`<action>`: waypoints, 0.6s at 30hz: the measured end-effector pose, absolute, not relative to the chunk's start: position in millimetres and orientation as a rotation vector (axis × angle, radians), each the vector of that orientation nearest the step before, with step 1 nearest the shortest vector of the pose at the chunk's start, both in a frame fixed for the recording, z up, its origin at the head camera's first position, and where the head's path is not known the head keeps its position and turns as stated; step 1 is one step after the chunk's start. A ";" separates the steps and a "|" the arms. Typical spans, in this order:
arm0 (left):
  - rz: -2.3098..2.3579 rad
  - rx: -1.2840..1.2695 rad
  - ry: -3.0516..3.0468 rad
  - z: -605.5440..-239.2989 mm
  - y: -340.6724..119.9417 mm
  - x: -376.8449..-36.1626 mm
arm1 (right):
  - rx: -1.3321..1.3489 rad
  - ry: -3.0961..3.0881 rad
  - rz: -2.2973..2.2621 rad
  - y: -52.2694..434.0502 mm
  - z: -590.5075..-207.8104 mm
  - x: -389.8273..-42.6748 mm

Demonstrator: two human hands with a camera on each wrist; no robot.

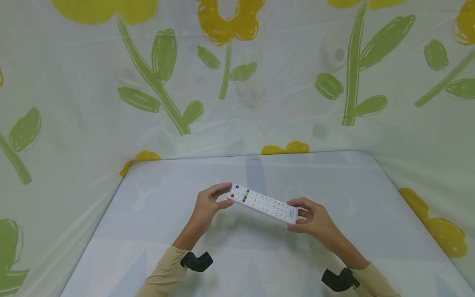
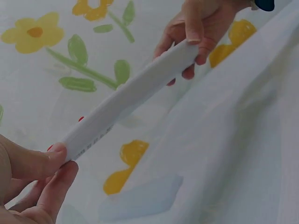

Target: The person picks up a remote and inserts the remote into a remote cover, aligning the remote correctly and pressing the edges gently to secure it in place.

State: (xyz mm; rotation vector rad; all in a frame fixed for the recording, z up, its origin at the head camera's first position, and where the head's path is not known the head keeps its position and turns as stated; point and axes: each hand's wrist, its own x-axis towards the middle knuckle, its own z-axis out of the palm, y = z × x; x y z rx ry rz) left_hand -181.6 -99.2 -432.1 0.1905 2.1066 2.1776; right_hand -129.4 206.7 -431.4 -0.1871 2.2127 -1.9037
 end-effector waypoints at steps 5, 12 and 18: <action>2.265 0.064 2.019 -429.8 -93.4 -179.8 | -0.163 2.196 -1.944 200.5 -427.6 -125.9; 2.368 0.030 1.841 -427.4 -85.2 -175.7 | -0.115 2.175 -2.003 188.1 -428.0 -121.0; 2.470 0.013 1.731 -424.6 -73.5 -172.6 | -0.157 2.152 -2.015 176.1 -427.4 -114.9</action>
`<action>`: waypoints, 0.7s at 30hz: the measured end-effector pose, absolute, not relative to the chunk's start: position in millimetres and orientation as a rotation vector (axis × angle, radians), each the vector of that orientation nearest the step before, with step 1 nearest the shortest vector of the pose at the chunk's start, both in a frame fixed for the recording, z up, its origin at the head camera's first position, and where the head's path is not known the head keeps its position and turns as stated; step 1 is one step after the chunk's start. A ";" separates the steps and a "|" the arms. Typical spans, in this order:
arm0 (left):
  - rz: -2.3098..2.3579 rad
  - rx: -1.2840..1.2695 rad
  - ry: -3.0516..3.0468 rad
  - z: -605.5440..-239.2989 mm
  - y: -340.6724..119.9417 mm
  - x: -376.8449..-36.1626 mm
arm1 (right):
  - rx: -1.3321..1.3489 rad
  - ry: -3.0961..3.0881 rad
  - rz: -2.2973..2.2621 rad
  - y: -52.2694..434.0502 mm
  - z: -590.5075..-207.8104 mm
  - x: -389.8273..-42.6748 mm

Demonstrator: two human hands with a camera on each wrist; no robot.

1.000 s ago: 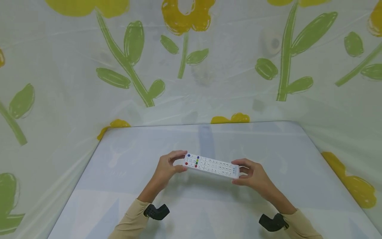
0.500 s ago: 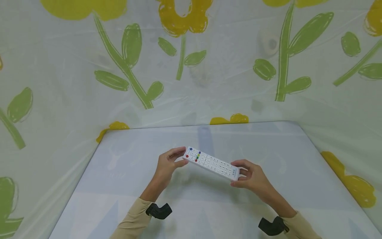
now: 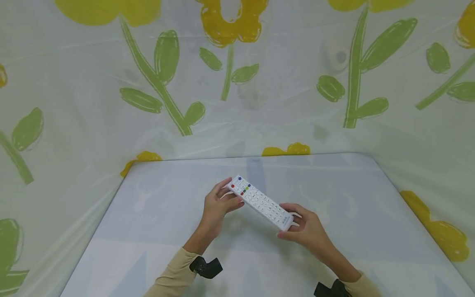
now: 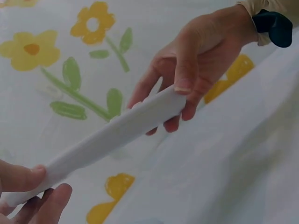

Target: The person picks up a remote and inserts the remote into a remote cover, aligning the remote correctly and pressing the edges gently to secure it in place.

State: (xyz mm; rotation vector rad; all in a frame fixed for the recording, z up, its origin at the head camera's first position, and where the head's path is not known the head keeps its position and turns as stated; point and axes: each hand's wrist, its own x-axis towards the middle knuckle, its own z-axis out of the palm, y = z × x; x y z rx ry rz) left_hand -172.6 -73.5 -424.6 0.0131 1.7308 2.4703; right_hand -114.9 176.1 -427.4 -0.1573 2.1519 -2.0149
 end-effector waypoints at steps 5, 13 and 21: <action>2.525 -0.019 1.684 -421.0 -65.8 -169.8 | -0.172 2.159 -1.988 168.3 -426.8 -111.8; 2.529 -0.176 1.743 -418.6 -58.2 -165.5 | -0.177 2.149 -1.969 163.7 -426.2 -106.8; 2.527 -0.205 1.757 -418.3 -52.9 -164.5 | -0.218 2.134 -1.994 161.4 -425.9 -104.4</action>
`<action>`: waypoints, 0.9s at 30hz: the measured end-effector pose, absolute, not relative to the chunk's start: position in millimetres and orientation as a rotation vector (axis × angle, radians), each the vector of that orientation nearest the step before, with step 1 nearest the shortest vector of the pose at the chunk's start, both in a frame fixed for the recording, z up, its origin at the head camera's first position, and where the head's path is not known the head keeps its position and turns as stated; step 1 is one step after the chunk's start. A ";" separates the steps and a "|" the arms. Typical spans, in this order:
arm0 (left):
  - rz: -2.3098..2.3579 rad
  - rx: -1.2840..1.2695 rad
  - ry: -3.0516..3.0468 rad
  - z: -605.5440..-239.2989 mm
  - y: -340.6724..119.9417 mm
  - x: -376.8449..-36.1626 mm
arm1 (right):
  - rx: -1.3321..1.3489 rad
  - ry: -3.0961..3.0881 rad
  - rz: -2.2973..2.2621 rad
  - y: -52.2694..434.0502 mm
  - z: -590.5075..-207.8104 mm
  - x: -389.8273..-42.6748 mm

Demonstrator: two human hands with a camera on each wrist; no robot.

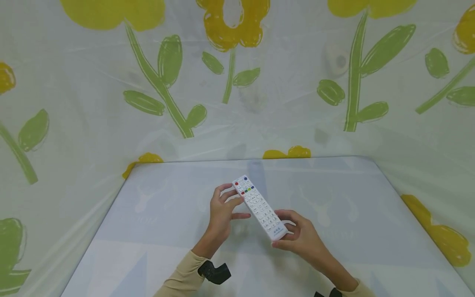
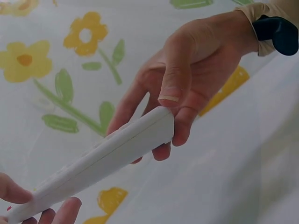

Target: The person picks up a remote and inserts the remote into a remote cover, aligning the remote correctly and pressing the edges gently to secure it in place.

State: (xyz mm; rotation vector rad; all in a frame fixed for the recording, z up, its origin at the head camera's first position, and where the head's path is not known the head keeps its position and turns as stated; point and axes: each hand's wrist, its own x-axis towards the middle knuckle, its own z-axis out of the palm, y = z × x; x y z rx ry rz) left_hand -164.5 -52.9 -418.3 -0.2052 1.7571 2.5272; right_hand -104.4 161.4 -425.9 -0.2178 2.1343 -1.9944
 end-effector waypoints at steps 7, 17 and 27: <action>2.529 -0.201 1.743 -419.2 -50.6 -164.0 | -0.183 2.142 -1.995 156.5 -424.8 -102.7; 2.548 -0.167 1.759 -417.4 -49.2 -163.9 | -0.199 2.095 -2.042 151.3 -424.4 -103.0; 2.506 -0.051 1.794 -416.0 -48.5 -162.4 | -0.215 2.064 -2.110 144.0 -422.7 -103.0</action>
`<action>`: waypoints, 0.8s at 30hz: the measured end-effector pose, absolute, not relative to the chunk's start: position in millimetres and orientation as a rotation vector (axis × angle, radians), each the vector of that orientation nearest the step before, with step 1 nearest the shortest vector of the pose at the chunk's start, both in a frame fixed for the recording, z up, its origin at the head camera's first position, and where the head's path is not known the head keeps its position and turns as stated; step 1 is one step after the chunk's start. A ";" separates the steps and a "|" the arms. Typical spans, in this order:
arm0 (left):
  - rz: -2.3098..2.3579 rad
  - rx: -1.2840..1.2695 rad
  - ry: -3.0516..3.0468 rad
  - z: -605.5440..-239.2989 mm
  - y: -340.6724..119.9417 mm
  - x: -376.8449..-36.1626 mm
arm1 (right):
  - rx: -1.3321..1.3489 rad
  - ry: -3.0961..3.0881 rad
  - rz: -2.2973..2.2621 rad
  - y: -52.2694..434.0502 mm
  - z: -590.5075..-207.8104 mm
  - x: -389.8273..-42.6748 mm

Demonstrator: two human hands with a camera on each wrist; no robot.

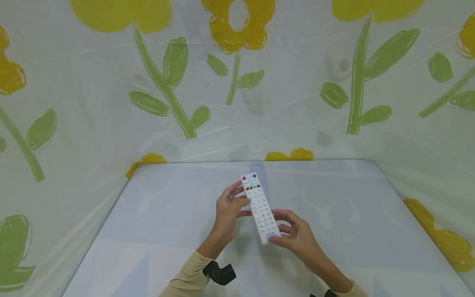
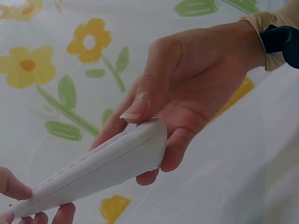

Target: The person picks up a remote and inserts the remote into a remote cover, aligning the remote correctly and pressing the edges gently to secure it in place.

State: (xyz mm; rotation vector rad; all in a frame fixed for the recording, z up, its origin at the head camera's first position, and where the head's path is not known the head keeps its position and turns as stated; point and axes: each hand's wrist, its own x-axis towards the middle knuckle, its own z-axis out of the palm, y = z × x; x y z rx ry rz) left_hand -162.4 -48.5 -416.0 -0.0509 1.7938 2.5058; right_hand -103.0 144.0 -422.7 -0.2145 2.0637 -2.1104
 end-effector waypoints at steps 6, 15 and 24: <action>2.493 -0.039 1.815 -414.8 -51.8 -163.2 | -0.149 2.109 -2.074 141.1 -421.2 -107.7; 2.486 0.042 1.796 -413.2 -54.1 -163.6 | -0.239 2.099 -2.132 143.3 -421.0 -116.7; 2.469 0.086 1.820 -410.8 -53.8 -164.1 | -0.383 2.229 -2.169 137.5 -425.2 -128.9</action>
